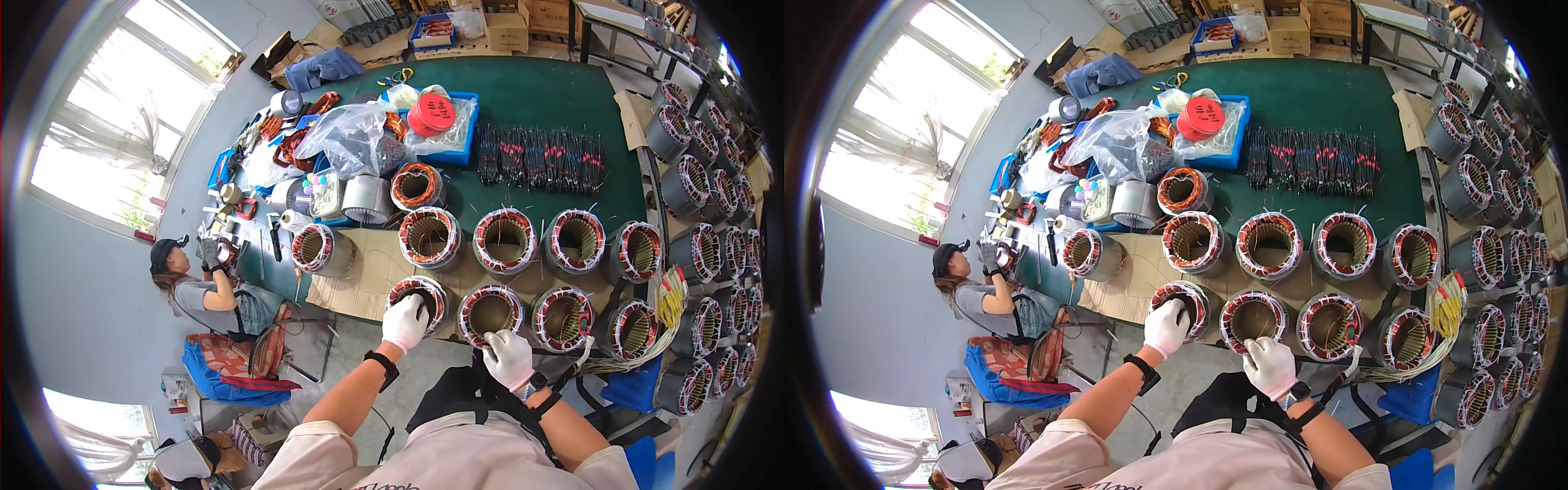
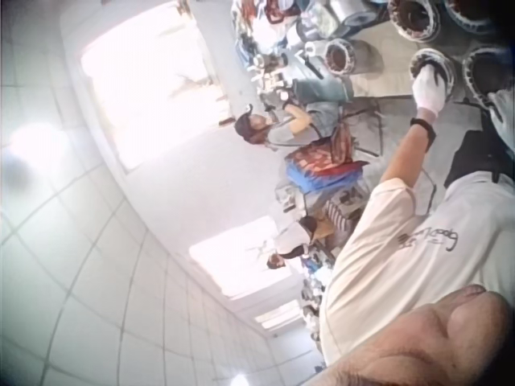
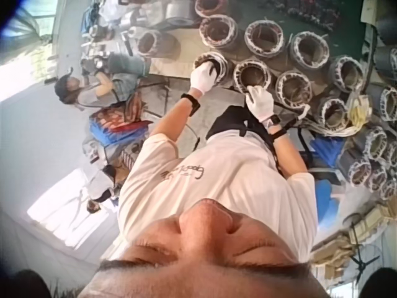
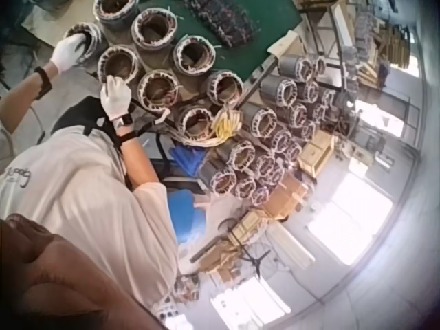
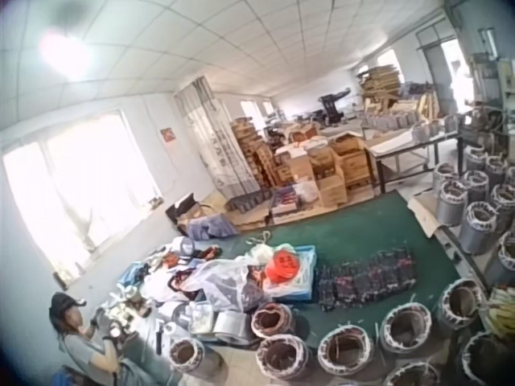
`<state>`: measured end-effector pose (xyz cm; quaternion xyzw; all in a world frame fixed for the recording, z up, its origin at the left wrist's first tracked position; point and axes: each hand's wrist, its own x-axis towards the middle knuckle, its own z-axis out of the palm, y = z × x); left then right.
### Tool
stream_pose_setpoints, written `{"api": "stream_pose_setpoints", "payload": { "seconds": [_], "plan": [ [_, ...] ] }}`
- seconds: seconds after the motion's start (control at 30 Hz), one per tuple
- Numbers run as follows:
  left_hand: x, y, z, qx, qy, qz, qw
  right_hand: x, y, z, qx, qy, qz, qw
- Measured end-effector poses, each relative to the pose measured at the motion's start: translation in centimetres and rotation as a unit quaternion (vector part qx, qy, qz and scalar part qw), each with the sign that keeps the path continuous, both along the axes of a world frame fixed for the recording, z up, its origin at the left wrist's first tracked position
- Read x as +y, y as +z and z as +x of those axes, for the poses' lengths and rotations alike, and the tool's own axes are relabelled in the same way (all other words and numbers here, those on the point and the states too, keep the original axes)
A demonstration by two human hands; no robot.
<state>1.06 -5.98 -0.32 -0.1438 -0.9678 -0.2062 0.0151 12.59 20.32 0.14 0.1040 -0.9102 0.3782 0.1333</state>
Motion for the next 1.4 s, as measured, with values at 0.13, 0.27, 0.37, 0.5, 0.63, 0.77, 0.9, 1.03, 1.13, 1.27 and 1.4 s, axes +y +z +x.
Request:
{"api": "stream_pose_setpoints", "payload": {
  "seconds": [0.13, 0.27, 0.37, 0.5, 0.63, 0.77, 0.9, 1.03, 1.13, 1.27, 1.4],
  "plan": [
    [0.2, 0.2, 0.0, -0.016, 0.002, -0.008, 1.000, 0.1, -0.1, 0.1, -0.001, -0.003, 0.007, 1.000],
    [0.1, 0.0, 0.0, 0.006, -0.003, 0.000, 1.000, 0.1, -0.6, 0.1, 0.001, -0.006, 0.008, 1.000],
    [0.1, 0.0, 0.0, 0.010, -0.006, 0.004, 1.000, 0.1, -0.6, 0.0, 0.010, 0.004, -0.003, 1.000],
    [-0.1, -0.1, -0.1, 0.002, -0.002, 0.007, 1.000, 0.1, 0.4, -0.2, 0.008, 0.002, 0.006, 1.000],
    [0.0, 0.0, -0.1, 0.006, -0.002, 0.009, 1.000, 0.1, 0.6, -0.2, 0.004, 0.003, 0.009, 1.000],
    [0.0, 0.1, 0.0, 0.001, 0.001, 0.004, 1.000, 0.1, 0.6, -0.2, 0.005, 0.002, 0.009, 1.000],
    [0.1, 0.1, 0.0, 0.007, 0.001, 0.004, 1.000, 0.1, 0.2, -0.2, 0.007, 0.004, 0.005, 1.000],
    [0.1, 0.3, -0.1, -0.019, 0.010, -0.007, 1.000, 0.1, 0.2, -0.1, -0.001, 0.006, 0.007, 1.000],
    [0.2, 0.4, -0.1, -0.021, 0.009, -0.008, 1.000, 0.2, 0.2, -0.1, -0.003, 0.009, 0.000, 1.000],
    [0.2, 0.4, -0.1, -0.023, 0.009, -0.011, 1.000, 0.2, 0.1, -0.1, -0.005, 0.008, 0.004, 1.000],
    [0.1, 0.3, 0.0, -0.017, 0.008, -0.007, 1.000, 0.2, 0.0, -0.1, 0.003, 0.010, -0.001, 1.000]
  ]
}}
